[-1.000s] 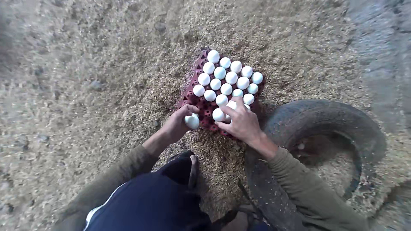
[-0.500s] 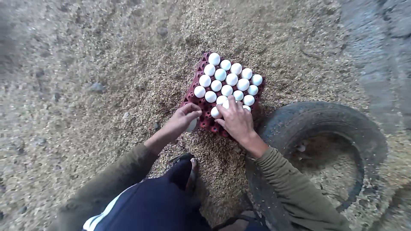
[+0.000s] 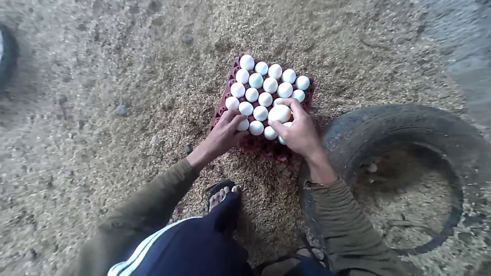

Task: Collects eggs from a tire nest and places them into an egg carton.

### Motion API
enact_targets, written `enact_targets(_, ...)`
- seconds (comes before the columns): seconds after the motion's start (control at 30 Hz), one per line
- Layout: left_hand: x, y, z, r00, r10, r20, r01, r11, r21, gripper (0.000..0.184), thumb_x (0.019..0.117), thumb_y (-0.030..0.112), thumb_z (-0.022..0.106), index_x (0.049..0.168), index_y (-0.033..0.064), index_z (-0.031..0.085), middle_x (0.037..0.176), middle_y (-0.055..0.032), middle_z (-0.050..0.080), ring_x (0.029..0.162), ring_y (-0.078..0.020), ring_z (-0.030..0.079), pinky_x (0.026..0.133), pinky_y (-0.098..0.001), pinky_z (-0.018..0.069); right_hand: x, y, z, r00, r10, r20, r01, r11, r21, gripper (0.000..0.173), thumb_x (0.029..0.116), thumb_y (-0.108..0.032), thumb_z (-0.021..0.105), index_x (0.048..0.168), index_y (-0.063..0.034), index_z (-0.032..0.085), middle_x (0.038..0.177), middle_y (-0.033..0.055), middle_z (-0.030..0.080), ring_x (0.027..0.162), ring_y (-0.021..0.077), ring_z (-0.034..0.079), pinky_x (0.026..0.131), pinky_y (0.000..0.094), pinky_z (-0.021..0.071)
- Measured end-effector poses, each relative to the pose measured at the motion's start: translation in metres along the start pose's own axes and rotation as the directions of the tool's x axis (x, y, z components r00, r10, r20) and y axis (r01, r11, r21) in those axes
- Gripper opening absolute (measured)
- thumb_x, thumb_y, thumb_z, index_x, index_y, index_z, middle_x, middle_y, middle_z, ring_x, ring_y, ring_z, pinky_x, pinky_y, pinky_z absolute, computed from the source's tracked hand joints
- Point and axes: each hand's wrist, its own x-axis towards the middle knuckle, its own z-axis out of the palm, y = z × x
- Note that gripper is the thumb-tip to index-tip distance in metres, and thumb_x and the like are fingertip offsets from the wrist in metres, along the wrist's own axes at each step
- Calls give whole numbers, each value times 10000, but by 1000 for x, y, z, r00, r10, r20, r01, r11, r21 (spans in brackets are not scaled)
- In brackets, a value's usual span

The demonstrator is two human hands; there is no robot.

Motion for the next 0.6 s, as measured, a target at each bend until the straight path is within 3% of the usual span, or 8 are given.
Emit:
enact_targets(0.07, -5, 3, -10, 998, -59, -26, 60, 998, 3, 464, 893, 189, 786, 1301, 31, 629, 1282, -197, 600, 1118, -306, 631, 934, -449, 561, 5, -8, 19, 998, -24, 53, 25, 1000, -11, 572, 881, -169, 790, 1384, -89, 529, 1176, 159, 677, 951, 277, 701, 799, 512, 596)
enact_targets(0.17, -22, -1, -36, 967, -219, -129, 219, 976, -10, 420, 937, 232, 742, 1267, -1, 628, 1276, -214, 611, 1148, -315, 630, 969, -483, 543, 14, -22, 57, 982, -82, 168, 103, 987, -123, 535, 873, -182, 804, 1341, -63, 574, 1217, 174, 668, 978, 338, 701, 808, 569, 586)
enact_targets(0.27, -45, -21, -55, 912, -351, -213, 351, 935, -40, 422, 975, 189, 684, 1295, -53, 555, 1248, -245, 607, 1152, -331, 628, 1003, -494, 527, 20, -33, 96, 955, -155, 253, 235, 917, -323, 451, 876, -174, 791, 1299, -105, 655, 1203, 151, 678, 983, 356, 702, 736, 564, 593)
enact_targets(0.37, -58, -31, -61, 879, -386, -279, 384, 921, -65, 464, 981, 178, 661, 1347, -59, 504, 1211, -241, 626, 1113, -308, 657, 978, -483, 546, 25, -45, 121, 944, -219, 247, 314, 828, -464, 403, 858, -88, 773, 1249, -142, 689, 1126, 151, 694, 1014, 375, 681, 689, 530, 562)
enact_targets(0.47, -60, -29, -59, 874, -396, -281, 381, 918, -107, 499, 985, 205, 655, 1372, -52, 473, 1182, -228, 635, 1097, -294, 661, 968, -472, 550, 29, -55, 128, 942, -192, 274, 315, 785, -534, 377, 884, -73, 743, 1248, -160, 699, 1170, 162, 666, 1087, 402, 640, 698, 540, 546)
enact_targets(0.53, -59, -27, -57, 883, -384, -271, 367, 923, -111, 515, 987, 222, 650, 1382, -50, 462, 1185, -228, 639, 1101, -293, 663, 971, -480, 548, 30, -59, 125, 946, -181, 267, 300, 801, -519, 335, 907, -160, 758, 1237, -153, 704, 1168, 164, 655, 1054, 383, 650, 697, 534, 545)
enact_targets(0.6, -56, -21, -56, 886, -379, -268, 353, 925, -141, 484, 1000, 224, 619, 1373, -45, 470, 1186, -215, 636, 1091, -263, 662, 970, -458, 550, 27, -59, 117, 958, -177, 225, 256, 883, -393, 306, 934, -243, 741, 1222, -145, 706, 1118, 145, 637, 953, 330, 672, 645, 495, 566)
